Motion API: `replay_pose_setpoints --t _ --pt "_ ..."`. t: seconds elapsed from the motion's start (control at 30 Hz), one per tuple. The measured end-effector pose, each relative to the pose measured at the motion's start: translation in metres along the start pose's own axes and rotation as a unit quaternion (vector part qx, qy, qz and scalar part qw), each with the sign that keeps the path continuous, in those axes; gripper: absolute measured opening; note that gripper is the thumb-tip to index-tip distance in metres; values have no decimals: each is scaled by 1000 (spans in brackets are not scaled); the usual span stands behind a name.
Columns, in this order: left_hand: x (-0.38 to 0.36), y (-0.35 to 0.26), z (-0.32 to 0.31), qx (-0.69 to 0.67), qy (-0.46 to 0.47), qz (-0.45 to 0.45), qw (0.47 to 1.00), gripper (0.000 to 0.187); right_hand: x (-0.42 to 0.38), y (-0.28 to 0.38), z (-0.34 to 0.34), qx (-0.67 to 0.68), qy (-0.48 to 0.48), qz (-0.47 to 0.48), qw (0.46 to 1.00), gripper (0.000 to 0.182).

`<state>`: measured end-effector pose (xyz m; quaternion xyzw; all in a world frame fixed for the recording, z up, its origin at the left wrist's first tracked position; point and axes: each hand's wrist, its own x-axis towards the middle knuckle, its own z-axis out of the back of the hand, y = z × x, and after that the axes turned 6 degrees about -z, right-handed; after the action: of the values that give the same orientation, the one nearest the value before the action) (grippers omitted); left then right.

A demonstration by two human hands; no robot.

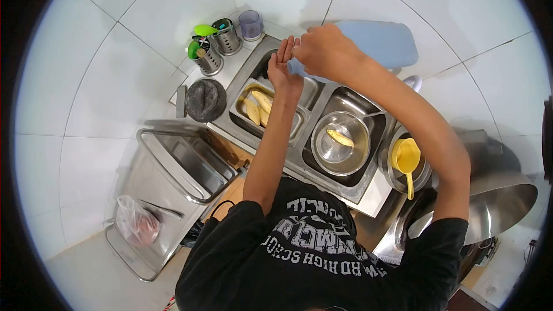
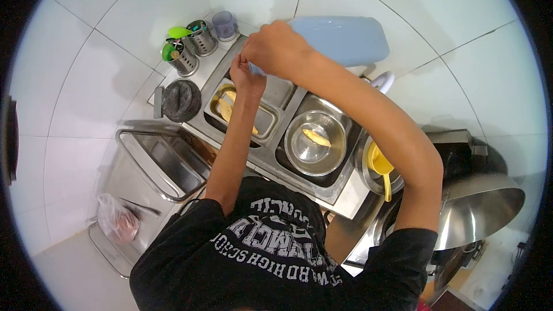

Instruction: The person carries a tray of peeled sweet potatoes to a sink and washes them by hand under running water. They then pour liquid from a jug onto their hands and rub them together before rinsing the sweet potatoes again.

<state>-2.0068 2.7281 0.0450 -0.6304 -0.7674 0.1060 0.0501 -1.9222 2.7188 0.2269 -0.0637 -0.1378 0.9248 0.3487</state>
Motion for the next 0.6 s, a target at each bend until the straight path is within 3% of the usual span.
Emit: replay_pose_setpoints --t 0.47,0.53,0.6 --pt "-12 14 2 5 -55 50 997 49 -8 2 -10 -6 10 21 1000 8" --pt "-15 11 -11 -14 -103 69 992 49 -6 0 -11 -4 7 14 1000 8" --pt "-8 16 5 -20 -71 69 995 49 -4 -2 -14 -2 4 7 1000 8"
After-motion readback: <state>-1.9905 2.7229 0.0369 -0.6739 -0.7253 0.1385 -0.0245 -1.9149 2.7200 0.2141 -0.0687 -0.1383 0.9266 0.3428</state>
